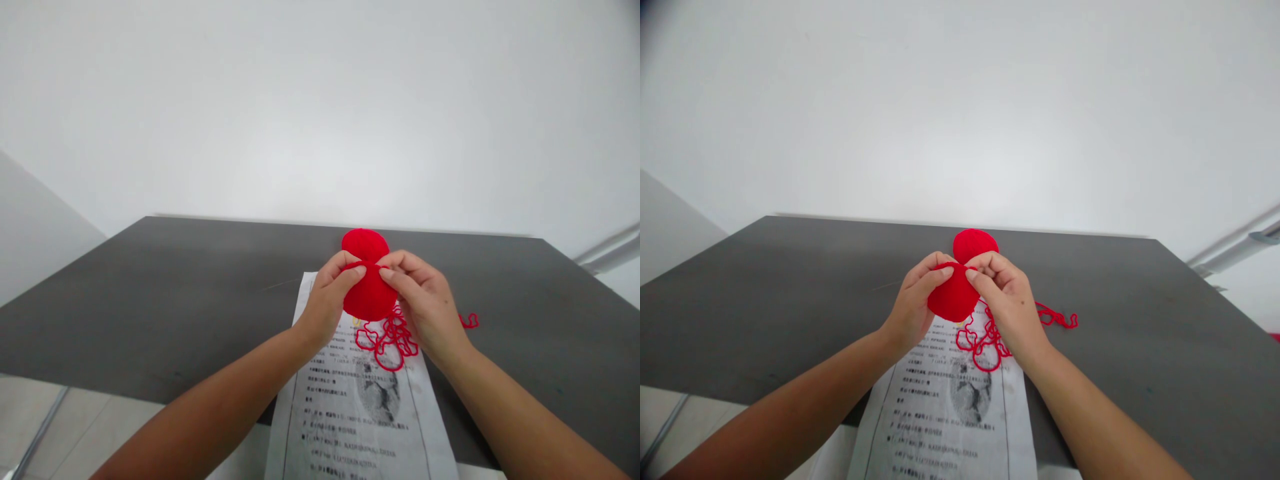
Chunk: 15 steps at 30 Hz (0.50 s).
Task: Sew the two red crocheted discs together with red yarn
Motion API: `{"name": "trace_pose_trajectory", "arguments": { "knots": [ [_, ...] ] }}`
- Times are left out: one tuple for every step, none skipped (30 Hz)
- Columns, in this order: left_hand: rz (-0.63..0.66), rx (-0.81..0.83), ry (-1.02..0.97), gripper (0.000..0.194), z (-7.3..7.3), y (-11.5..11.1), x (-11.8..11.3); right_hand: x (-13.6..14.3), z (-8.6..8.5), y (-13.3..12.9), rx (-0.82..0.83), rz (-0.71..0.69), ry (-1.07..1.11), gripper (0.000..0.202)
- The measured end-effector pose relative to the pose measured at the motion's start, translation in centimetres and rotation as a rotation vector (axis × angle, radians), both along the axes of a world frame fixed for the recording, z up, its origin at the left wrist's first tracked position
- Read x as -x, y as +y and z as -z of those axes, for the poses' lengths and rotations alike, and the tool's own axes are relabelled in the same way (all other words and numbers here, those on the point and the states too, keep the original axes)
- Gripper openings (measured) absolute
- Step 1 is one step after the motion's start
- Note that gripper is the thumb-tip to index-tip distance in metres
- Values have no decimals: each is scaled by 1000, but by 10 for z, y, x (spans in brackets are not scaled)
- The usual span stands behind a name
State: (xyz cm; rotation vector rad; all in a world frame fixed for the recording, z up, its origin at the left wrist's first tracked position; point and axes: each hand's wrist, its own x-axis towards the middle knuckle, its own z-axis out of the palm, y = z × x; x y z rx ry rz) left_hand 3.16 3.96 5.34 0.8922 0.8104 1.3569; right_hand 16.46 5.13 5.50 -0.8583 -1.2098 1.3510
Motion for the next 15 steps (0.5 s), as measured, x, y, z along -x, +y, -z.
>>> {"name": "trace_pose_trajectory", "arguments": {
  "knots": [
    [-2, -4, 12, 21, 0, 0, 0, 0, -1, 0, -13, 1, -3, 11],
    [-4, -9, 23, 22, 1, 0, 0, 0, -2, 0, -25, 3, -5, 11],
    [-6, -13, 34, 22, 1, 0, 0, 1, -2, 0, -35, 6, -9, 11],
    [-6, -17, 41, 22, 1, 0, 1, 1, -3, 0, -40, 9, -13, 12],
    [-4, -18, 46, 22, 2, 0, 1, 1, -3, 0, -42, 12, -17, 12],
    [-1, -17, 46, 23, 2, 0, 0, 1, -4, 0, -40, 14, -21, 12],
    [4, -11, 42, 23, 2, 0, 0, 1, -4, 0, -36, 15, -22, 12],
    [9, -3, 35, 23, 2, 0, 0, 1, -4, 0, -31, 15, -20, 12],
    [13, 6, 25, 23, 1, -1, 0, 1, -4, 1, -28, 12, -17, 12],
    [17, 14, 16, 23, 1, -1, 0, 1, -3, 1, -26, 10, -13, 12],
    [18, 19, 8, 23, 1, -1, 0, 1, -3, 1, -24, 7, -11, 11],
    [17, 21, 4, 23, 0, -1, 0, 0, -3, 0, -22, 3, -12, 11],
    [15, 18, 4, 23, 0, -1, 0, 0, -2, 0, -20, 1, -15, 11],
    [11, 12, 6, 23, 0, -1, 0, -1, -1, 1, -19, -1, -20, 11],
    [8, 6, 8, 23, 0, -1, 0, -1, -1, 1, -20, -4, -28, 11]
  ]
}}
